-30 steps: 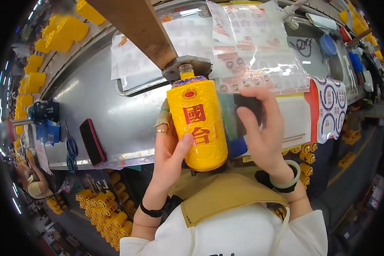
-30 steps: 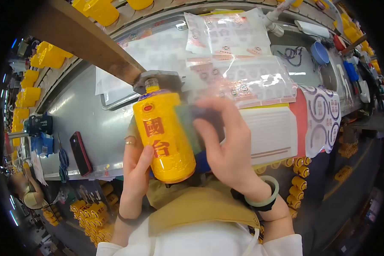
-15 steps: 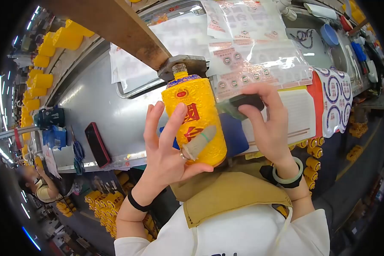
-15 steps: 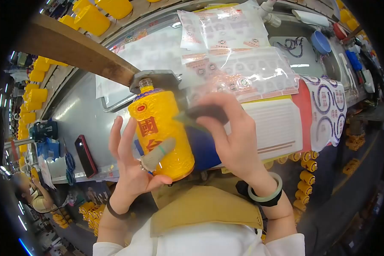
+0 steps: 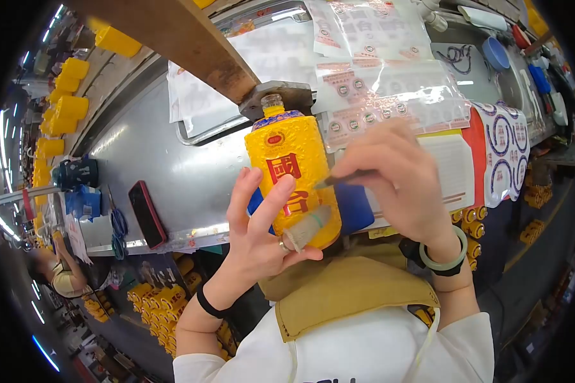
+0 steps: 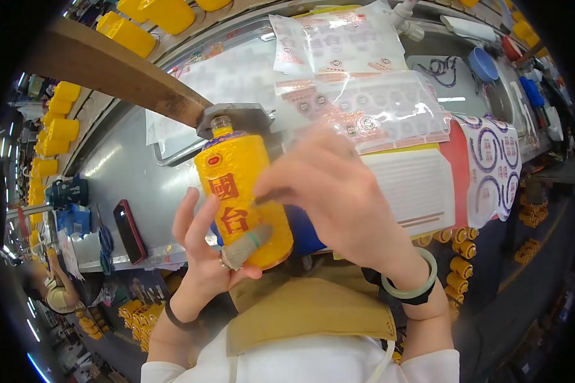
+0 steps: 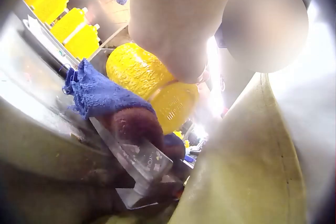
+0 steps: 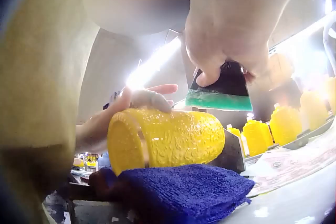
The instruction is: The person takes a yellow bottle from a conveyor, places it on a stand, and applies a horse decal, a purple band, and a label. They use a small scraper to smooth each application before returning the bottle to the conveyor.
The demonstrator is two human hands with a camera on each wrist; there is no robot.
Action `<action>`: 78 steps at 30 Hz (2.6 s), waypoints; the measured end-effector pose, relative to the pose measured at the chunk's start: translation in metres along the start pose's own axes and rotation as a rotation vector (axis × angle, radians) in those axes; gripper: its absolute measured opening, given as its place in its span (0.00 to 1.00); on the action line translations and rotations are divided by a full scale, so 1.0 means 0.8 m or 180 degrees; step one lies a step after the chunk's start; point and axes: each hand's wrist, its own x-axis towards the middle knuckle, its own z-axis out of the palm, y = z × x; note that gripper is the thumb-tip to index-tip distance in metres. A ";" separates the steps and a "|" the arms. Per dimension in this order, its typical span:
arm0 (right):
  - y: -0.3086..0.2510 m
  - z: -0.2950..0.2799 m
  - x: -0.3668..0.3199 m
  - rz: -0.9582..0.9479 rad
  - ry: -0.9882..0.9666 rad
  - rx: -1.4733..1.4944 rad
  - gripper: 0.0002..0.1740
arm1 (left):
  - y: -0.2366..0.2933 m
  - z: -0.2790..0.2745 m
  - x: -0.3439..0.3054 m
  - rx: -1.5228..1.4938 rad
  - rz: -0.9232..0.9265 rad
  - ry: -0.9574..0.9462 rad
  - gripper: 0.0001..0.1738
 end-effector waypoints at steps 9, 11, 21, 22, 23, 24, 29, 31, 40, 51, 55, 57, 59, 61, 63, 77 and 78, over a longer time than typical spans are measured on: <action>0.009 0.004 -0.009 0.0359 0.0312 0.0415 0.16 | -0.003 0.010 -0.007 -0.0699 -0.0347 0.0462 0.29; 0.006 0.010 -0.019 0.0803 0.0504 0.0919 0.17 | -0.007 0.005 0.006 -0.1291 -0.0695 0.0644 0.37; -0.003 0.030 -0.050 0.1994 0.0464 0.1954 0.16 | 0.014 0.012 0.076 -0.3377 -0.2327 0.0674 0.55; -0.003 0.029 -0.051 0.1943 0.0459 0.1844 0.16 | 0.015 0.012 0.078 -0.3664 -0.2436 0.0629 0.54; -0.002 0.028 -0.052 0.1891 0.0449 0.1738 0.16 | 0.015 0.013 0.078 -0.3669 -0.2436 0.0615 0.54; -0.003 0.026 -0.051 0.1896 0.0453 0.1738 0.16 | 0.015 0.014 0.077 -0.3522 -0.2443 0.0636 0.54; 0.000 0.027 -0.047 0.1476 0.0558 0.1362 0.17 | 0.009 0.019 0.072 -0.2808 -0.2334 0.0568 0.52; 0.000 0.025 -0.045 0.1395 0.0513 0.1218 0.18 | 0.009 0.020 0.071 -0.2581 -0.2273 0.0503 0.50; -0.003 -0.004 -0.012 0.0012 -0.0203 0.0165 0.14 | -0.007 0.014 0.053 -0.3139 -0.2560 0.1180 0.40; -0.004 -0.010 -0.001 0.0075 -0.0586 0.0196 0.14 | -0.011 0.023 0.045 -0.3124 -0.2816 0.1798 0.33; -0.002 -0.005 0.009 0.0009 -0.0197 -0.0147 0.14 | -0.011 0.029 0.030 -0.3211 -0.2342 0.1628 0.32; -0.002 -0.002 0.015 -0.0170 0.0228 -0.0578 0.13 | -0.007 0.030 0.033 -0.3215 -0.2531 0.1730 0.32; -0.010 -0.002 0.021 -0.0559 -0.0001 -0.0621 0.13 | -0.018 0.034 0.021 -0.3197 -0.2373 0.1672 0.32; -0.021 0.008 0.018 -0.1154 -0.0473 -0.0583 0.15 | -0.020 0.035 0.017 -0.3280 -0.2378 0.1738 0.32; -0.045 0.027 0.012 -0.1386 -0.0873 -0.0196 0.18 | -0.018 0.028 0.020 -0.3370 -0.2380 0.1792 0.33; -0.016 0.018 0.081 0.0021 0.0233 -0.0715 0.16 | 0.005 0.010 -0.005 -0.1117 -0.0867 0.0794 0.36; -0.015 0.019 0.074 0.0214 0.0260 -0.0652 0.16 | 0.007 0.008 -0.004 -0.1125 -0.0878 0.0791 0.36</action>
